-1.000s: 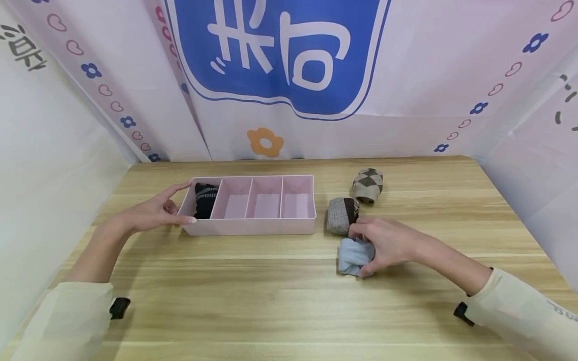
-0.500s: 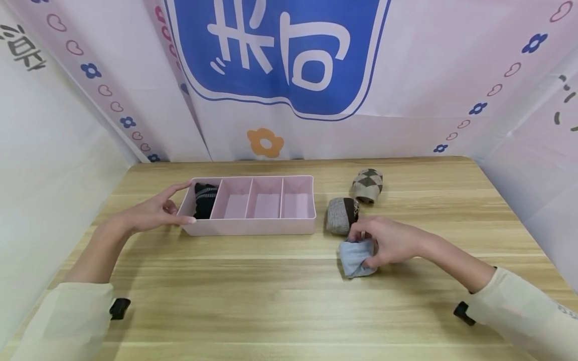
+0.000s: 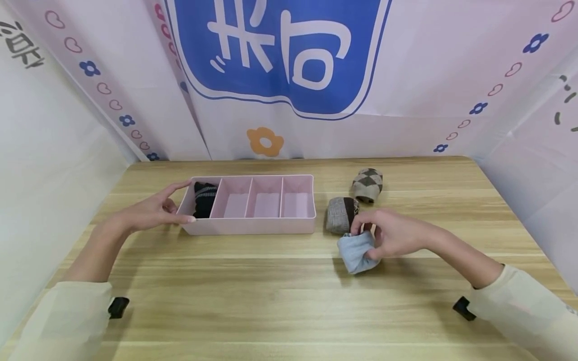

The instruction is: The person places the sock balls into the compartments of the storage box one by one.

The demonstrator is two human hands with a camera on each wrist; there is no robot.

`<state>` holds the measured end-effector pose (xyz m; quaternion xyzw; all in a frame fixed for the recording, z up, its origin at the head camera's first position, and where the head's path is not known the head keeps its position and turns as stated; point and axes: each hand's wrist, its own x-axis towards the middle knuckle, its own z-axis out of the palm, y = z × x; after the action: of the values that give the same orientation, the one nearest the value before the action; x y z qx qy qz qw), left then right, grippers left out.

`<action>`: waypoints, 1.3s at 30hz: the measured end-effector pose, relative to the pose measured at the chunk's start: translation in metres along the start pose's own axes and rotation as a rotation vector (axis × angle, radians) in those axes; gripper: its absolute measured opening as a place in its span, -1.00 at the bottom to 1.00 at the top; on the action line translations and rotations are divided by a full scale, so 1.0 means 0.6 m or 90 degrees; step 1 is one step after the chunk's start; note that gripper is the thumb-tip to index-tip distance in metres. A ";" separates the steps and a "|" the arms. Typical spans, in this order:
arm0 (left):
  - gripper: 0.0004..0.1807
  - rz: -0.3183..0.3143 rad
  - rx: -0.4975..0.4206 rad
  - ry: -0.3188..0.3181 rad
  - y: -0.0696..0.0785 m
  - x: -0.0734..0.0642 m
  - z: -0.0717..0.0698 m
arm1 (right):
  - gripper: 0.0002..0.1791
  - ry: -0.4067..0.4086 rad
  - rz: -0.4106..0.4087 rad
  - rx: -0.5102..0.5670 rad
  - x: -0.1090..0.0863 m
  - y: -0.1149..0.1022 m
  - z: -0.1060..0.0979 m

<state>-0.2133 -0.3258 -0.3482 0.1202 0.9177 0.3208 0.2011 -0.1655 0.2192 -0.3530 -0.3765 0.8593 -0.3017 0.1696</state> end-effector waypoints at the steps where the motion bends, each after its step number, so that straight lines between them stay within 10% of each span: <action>1: 0.14 0.001 0.000 0.000 0.000 0.000 0.000 | -0.59 0.005 -0.006 -0.001 0.001 0.000 -0.002; 27: 0.13 0.011 -0.014 0.000 0.003 -0.003 -0.001 | -0.61 0.180 -0.040 0.115 0.026 0.010 -0.023; 39: 0.13 0.010 -0.010 -0.002 0.005 -0.005 -0.001 | -0.69 0.226 -0.021 -0.018 0.039 -0.001 -0.026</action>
<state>-0.2104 -0.3250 -0.3450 0.1267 0.9137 0.3297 0.2009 -0.1886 0.2078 -0.3425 -0.3333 0.8737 -0.3543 0.0047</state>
